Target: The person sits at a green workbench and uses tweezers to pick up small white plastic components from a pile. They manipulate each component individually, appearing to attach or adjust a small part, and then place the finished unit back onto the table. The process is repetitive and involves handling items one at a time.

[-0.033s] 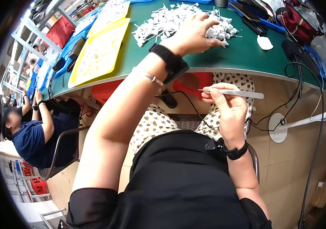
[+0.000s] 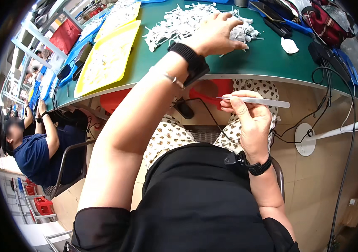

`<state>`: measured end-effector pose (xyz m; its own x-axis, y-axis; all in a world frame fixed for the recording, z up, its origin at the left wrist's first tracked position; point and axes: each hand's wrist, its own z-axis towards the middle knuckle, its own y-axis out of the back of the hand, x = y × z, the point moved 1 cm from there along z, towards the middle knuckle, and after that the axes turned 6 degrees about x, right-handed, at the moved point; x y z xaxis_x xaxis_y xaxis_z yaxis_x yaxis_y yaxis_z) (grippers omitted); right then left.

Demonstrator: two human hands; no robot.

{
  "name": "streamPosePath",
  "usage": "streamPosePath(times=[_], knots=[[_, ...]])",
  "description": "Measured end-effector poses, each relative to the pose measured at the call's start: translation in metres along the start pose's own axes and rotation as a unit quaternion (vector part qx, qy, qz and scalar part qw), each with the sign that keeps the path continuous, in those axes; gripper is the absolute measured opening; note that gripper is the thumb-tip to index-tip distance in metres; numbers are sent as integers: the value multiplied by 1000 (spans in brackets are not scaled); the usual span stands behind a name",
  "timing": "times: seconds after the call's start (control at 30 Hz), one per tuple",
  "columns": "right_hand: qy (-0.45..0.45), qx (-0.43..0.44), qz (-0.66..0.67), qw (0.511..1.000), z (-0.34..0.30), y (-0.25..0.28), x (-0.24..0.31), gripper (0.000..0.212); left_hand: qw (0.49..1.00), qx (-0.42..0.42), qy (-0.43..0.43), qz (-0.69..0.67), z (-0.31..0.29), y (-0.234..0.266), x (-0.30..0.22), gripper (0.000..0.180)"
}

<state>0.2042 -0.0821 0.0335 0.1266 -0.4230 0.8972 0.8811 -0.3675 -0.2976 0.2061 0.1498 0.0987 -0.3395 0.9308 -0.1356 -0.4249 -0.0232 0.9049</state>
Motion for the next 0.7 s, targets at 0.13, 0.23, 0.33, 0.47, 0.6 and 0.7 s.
streamPosePath(times=[0.13, 0.23, 0.33, 0.47, 0.6, 0.7], knots=[[13, -13, 13, 1000, 0, 7, 5, 17, 994, 61, 8, 86, 40, -15, -9, 76], [16, -22, 21, 999, 2, 12, 6, 17, 981, 141, 4, 135, 51, -17, -3, 69], [21, -26, 19, 999, 3, 16, 7, 17, 986, 131, -31, 101, 52, -9, 12, 65], [25, -29, 22, 999, 5, 16, 10, 17, 984, 140, -18, 112, 34, -6, 33, 64], [18, -22, 23, 999, 5, 15, 5, 16, 989, 120, -38, 75, -9, 19, 48, 60], [4, -9, 20, 1000, 4, 9, 4, 15, 992, 98, -45, 58, -29, 27, 59, 52]])
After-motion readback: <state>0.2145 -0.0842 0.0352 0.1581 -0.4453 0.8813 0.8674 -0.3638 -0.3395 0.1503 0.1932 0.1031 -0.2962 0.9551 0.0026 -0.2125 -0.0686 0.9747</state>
